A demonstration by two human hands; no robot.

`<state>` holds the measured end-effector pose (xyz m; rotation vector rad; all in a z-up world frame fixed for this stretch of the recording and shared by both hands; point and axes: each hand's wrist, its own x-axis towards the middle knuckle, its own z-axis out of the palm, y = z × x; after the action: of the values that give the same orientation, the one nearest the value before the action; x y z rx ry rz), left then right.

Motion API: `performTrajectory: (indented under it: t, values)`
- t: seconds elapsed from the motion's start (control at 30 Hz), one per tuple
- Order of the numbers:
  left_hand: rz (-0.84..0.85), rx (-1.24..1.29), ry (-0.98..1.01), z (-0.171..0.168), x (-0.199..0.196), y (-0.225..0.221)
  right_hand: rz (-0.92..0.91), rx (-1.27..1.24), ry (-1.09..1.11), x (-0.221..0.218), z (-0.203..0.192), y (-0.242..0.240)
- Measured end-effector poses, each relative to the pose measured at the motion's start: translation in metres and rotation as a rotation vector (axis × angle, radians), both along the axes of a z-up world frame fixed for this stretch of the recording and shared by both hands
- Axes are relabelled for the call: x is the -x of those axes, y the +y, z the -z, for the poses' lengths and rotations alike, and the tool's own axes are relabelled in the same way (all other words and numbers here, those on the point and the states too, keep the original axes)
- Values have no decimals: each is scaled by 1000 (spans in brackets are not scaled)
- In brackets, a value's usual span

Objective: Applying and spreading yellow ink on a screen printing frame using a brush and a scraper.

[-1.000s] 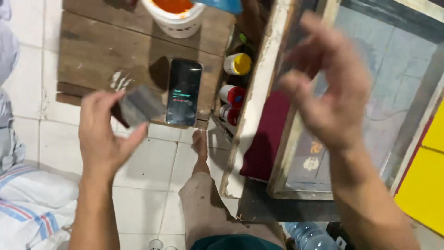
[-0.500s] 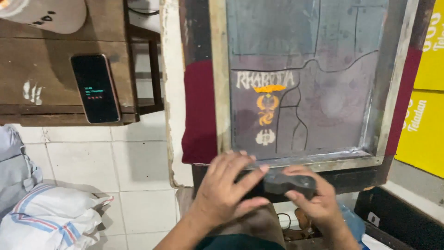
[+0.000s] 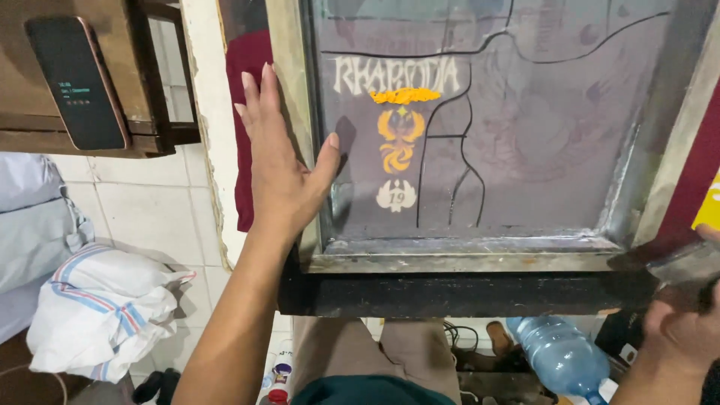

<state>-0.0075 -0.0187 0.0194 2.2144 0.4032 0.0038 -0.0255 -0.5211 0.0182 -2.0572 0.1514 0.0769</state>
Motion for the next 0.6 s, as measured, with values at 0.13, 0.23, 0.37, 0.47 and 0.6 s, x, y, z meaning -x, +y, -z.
performTrajectory:
  t: [0.13,0.23,0.37,0.47,0.6]
  values:
    - [-10,-17,1,15,1,0,143,-121,133,4,8,20]
    - [-12,-8,-35,18,3,0,279,-232,96,12,35,11]
    - [-25,7,-48,20,4,0,148,-92,-49,22,51,5]
    - [-37,27,-54,20,3,1,15,-78,-89,14,32,34]
    - [-84,77,-53,17,1,0,-159,-8,-183,12,23,48]
